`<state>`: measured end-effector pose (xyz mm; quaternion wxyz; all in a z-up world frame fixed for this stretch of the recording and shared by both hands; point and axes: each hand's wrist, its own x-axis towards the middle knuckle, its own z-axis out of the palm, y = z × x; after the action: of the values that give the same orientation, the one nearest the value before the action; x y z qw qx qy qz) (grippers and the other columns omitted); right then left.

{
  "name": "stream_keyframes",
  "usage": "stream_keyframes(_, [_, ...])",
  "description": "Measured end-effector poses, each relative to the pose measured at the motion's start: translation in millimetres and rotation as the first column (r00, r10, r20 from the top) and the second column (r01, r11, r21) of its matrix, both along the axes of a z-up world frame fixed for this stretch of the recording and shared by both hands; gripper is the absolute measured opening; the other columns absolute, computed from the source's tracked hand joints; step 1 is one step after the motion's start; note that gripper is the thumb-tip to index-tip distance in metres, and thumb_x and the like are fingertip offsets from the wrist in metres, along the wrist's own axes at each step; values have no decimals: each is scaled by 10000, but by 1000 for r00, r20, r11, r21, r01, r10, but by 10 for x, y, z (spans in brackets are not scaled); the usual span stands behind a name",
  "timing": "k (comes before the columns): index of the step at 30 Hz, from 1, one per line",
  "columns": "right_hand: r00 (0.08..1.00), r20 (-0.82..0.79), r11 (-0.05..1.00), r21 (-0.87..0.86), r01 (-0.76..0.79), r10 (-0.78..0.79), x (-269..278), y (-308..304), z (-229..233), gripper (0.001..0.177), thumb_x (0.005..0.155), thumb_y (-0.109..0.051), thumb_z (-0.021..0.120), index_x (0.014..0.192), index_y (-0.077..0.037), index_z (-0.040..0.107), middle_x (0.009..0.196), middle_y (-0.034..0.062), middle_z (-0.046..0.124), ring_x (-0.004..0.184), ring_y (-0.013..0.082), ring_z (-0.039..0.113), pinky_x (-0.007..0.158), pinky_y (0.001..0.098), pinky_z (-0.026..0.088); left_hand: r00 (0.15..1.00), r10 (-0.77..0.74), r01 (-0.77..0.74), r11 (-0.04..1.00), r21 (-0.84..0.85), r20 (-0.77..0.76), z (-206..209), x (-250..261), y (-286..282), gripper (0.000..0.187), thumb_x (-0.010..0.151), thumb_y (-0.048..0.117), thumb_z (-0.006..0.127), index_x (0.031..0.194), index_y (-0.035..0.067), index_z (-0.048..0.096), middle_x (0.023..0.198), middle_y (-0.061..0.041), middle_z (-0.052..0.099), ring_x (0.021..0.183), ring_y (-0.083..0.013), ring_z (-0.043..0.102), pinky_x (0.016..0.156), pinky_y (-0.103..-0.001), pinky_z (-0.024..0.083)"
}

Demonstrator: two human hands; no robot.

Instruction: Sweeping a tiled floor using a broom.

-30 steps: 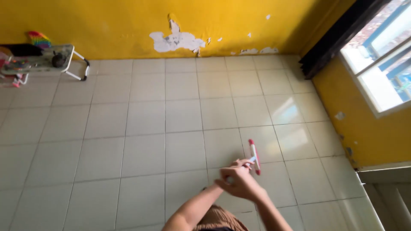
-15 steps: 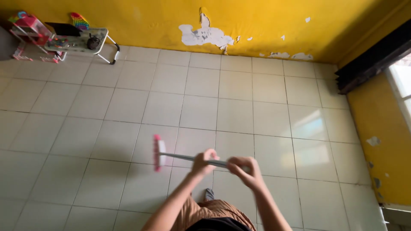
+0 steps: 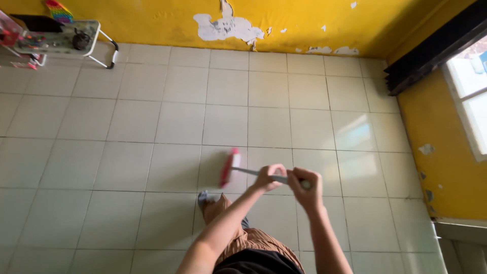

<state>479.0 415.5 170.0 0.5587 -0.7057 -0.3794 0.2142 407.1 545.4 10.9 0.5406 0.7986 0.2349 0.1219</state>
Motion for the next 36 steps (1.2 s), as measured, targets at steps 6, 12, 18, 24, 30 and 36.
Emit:
stream_keyframes(6, [971,232,995,-92,-30,51,46,464,375,78,851,-40,668,839,14,723,577,26,599,536,70,502,473,271,451,948,18,111,917,-383,318,-1167,834,-160,213,902,104,634,1107,76,683,1028,-66,717,950,-145,667,815,-311,563])
stream_keyframes(12, [935,266,939,-312,-146,234,-135,1066,-140,176,872,-95,672,709,-31,689,631,95,684,540,214,638,550,346,537,951,-79,182,925,-335,298,-733,537,381,122,936,83,645,1055,64,663,981,-68,701,910,-134,653,797,-287,553])
stream_keyframes(18, [868,342,908,-342,-242,359,-521,1911,-300,205,885,-134,714,707,-47,659,637,112,684,601,294,640,685,422,513,949,-171,246,928,-279,266,-1205,433,950,28,977,59,659,993,48,639,924,-72,682,862,-121,637,775,-258,540])
stream_keyframes(24, [864,327,923,-85,-376,382,-314,2407,1121,134,797,-102,742,725,-34,651,650,79,656,591,232,610,584,367,494,910,-313,382,889,-252,274,454,202,2008,141,942,142,677,1037,66,606,875,-17,672,800,-99,621,719,-262,508])
stream_keyframes(30, [909,120,876,243,-416,399,14,2795,1189,184,854,-68,664,697,-37,572,651,37,571,577,152,557,558,305,444,954,-128,152,986,-69,270,1028,-212,2788,335,834,335,734,1040,104,606,645,-11,619,565,-123,579,501,-327,433])
stream_keyframes(36, [957,-165,971,9,-241,239,-42,3700,159,174,900,-80,641,764,21,680,636,26,606,604,92,531,541,277,425,953,289,-281,955,94,-87,314,-550,3836,258,814,343,771,753,110,677,542,-64,624,485,-192,614,485,-367,473])
